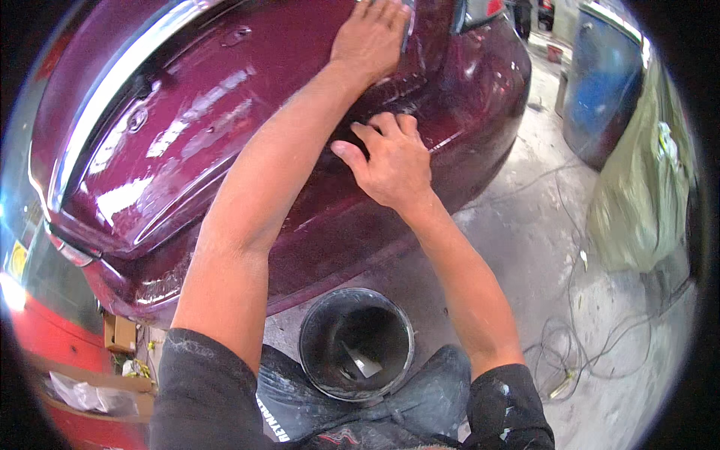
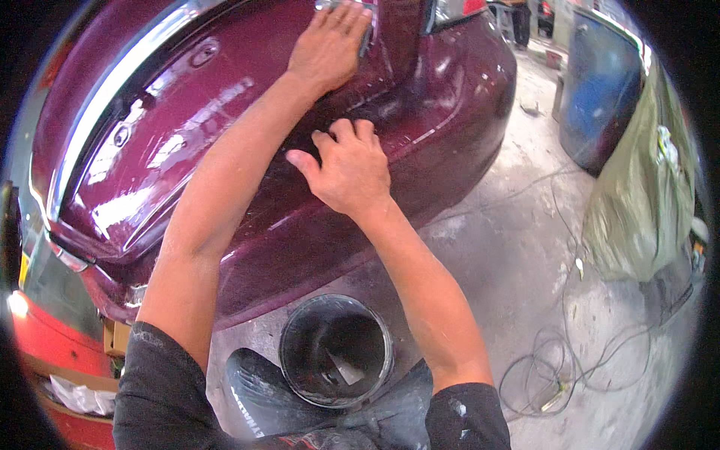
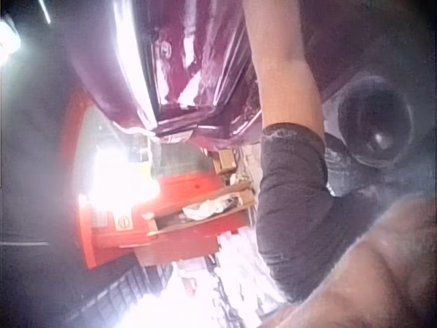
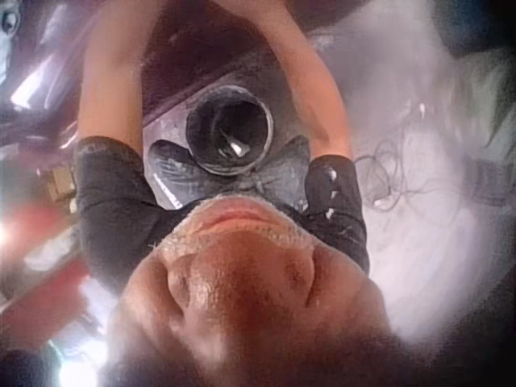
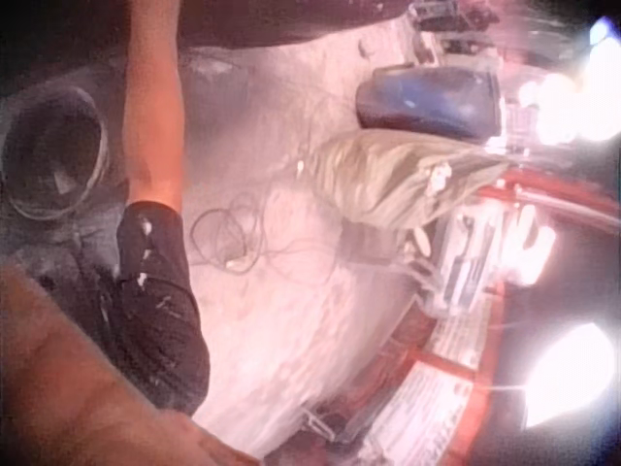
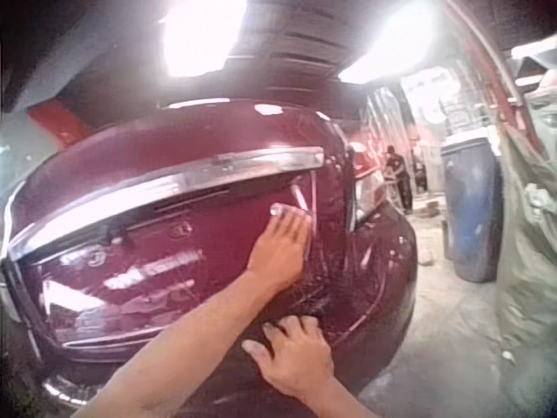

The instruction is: The person sands the rear bumper of a maroon car using a sanding block and water from a bucket. They repeatedly dip the sanding block into the bucket and continue sanding different areas of the bumper.

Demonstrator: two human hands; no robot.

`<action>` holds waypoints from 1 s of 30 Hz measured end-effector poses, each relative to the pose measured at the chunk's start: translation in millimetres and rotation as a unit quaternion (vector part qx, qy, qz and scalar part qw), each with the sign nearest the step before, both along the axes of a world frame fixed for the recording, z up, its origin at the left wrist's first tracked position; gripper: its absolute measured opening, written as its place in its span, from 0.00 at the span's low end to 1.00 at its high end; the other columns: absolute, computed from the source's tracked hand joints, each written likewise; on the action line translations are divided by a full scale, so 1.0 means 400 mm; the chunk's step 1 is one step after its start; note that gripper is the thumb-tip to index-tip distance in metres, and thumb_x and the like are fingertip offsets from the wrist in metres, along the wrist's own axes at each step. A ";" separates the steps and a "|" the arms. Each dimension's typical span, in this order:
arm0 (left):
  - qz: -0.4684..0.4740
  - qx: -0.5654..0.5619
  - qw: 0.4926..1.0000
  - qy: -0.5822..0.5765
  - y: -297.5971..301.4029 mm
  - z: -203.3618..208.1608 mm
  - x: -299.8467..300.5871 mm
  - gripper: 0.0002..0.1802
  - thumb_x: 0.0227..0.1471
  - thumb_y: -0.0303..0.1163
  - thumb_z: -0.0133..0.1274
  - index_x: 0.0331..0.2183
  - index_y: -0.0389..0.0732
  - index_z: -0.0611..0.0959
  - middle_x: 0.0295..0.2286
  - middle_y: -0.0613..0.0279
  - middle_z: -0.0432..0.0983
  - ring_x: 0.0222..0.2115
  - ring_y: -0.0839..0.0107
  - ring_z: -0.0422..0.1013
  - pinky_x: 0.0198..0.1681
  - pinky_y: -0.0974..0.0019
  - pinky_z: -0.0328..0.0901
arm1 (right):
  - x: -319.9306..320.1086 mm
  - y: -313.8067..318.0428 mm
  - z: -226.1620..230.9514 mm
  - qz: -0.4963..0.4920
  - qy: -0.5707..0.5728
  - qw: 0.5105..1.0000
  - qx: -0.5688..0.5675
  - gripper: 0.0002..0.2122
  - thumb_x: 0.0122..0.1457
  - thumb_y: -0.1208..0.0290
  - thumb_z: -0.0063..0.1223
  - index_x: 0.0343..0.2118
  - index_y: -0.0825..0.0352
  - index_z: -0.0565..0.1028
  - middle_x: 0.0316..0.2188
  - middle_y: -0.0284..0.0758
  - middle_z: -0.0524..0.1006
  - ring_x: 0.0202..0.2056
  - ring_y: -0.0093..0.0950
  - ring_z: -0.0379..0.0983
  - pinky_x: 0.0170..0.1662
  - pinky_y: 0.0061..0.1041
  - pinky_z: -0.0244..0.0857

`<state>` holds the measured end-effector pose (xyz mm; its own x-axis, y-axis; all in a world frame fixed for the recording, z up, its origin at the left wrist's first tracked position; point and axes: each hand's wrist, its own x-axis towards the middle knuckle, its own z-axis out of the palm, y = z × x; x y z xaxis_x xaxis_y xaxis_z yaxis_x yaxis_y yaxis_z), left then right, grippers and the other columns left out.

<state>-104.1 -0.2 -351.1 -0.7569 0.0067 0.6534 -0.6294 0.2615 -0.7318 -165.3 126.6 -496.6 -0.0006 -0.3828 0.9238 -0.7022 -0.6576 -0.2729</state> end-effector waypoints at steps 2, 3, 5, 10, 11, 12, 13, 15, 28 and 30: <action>-0.016 0.006 1.000 -0.014 0.011 -0.029 -0.017 0.25 0.57 0.29 0.46 0.55 0.33 0.75 0.53 0.43 0.73 0.58 0.49 0.66 0.65 0.51 0.58 | -0.021 -0.006 -0.011 -0.011 -0.001 1.000 -0.003 0.26 0.60 0.44 0.54 0.39 0.68 0.84 0.37 0.41 0.76 0.43 0.44 0.71 0.45 0.43 0.71; 0.035 0.022 0.998 -0.043 0.028 -0.063 -0.002 0.26 0.55 0.29 0.48 0.56 0.35 0.76 0.55 0.48 0.72 0.60 0.54 0.65 0.66 0.52 0.56 | -0.022 -0.005 -0.012 -0.013 0.000 1.000 -0.001 0.26 0.60 0.44 0.54 0.38 0.68 0.84 0.37 0.41 0.76 0.43 0.44 0.71 0.45 0.43 0.71; 0.070 0.045 0.994 -0.070 0.035 -0.101 0.004 0.28 0.53 0.28 0.49 0.57 0.38 0.76 0.58 0.54 0.71 0.63 0.59 0.62 0.68 0.52 0.54 | -0.041 -0.003 -0.015 -0.020 0.005 1.000 0.003 0.26 0.61 0.44 0.54 0.38 0.68 0.84 0.36 0.42 0.76 0.42 0.44 0.70 0.45 0.44 0.71; 0.080 0.025 0.994 -0.067 0.011 0.014 -0.001 0.30 0.53 0.29 0.51 0.59 0.40 0.75 0.59 0.56 0.71 0.63 0.60 0.63 0.68 0.53 0.53 | -0.018 0.023 0.005 -0.007 0.006 0.999 0.035 0.26 0.62 0.44 0.53 0.38 0.67 0.85 0.37 0.40 0.78 0.43 0.43 0.71 0.46 0.41 0.71; 0.083 0.012 0.995 -0.056 -0.001 0.039 -0.004 0.30 0.53 0.29 0.51 0.59 0.40 0.75 0.59 0.56 0.72 0.63 0.60 0.64 0.68 0.53 0.53 | -0.013 0.028 0.008 -0.009 0.011 0.999 0.053 0.26 0.62 0.43 0.53 0.40 0.66 0.85 0.39 0.38 0.79 0.44 0.42 0.72 0.48 0.40 0.71; 0.087 0.006 0.994 -0.058 -0.017 0.038 -0.006 0.30 0.54 0.28 0.51 0.59 0.40 0.75 0.60 0.56 0.71 0.63 0.60 0.65 0.67 0.53 0.56 | -0.012 0.021 0.001 -0.009 0.005 0.999 0.034 0.26 0.62 0.44 0.53 0.38 0.67 0.85 0.37 0.40 0.78 0.43 0.43 0.71 0.46 0.41 0.71; 0.096 0.055 0.993 -0.049 0.011 0.030 -0.017 0.29 0.53 0.27 0.52 0.59 0.40 0.75 0.60 0.55 0.71 0.62 0.59 0.65 0.67 0.53 0.57 | -0.024 0.005 -0.007 -0.015 0.001 1.000 0.015 0.26 0.62 0.44 0.53 0.36 0.68 0.85 0.35 0.42 0.77 0.43 0.43 0.71 0.44 0.43 0.72; 0.117 0.150 0.981 -0.034 0.080 0.005 -0.009 0.29 0.53 0.25 0.52 0.58 0.39 0.75 0.59 0.53 0.71 0.61 0.58 0.66 0.66 0.53 0.59 | -0.040 -0.007 -0.012 -0.017 -0.002 1.000 -0.001 0.27 0.62 0.44 0.53 0.34 0.69 0.85 0.33 0.43 0.76 0.42 0.44 0.70 0.43 0.44 0.72; 0.004 0.099 0.994 -0.054 0.094 0.000 0.084 0.23 0.51 0.25 0.51 0.51 0.37 0.79 0.51 0.53 0.77 0.56 0.56 0.71 0.61 0.53 0.65 | -0.042 -0.001 -0.009 -0.015 -0.005 1.000 0.010 0.28 0.62 0.43 0.52 0.33 0.70 0.85 0.35 0.44 0.77 0.41 0.44 0.71 0.44 0.45 0.71; 0.014 0.085 0.994 -0.066 0.102 0.008 0.121 0.27 0.49 0.23 0.54 0.54 0.39 0.77 0.54 0.53 0.75 0.56 0.53 0.70 0.61 0.53 0.65 | -0.034 0.005 -0.001 -0.005 -0.009 1.000 0.009 0.28 0.62 0.43 0.51 0.33 0.70 0.85 0.34 0.44 0.77 0.41 0.44 0.71 0.44 0.44 0.71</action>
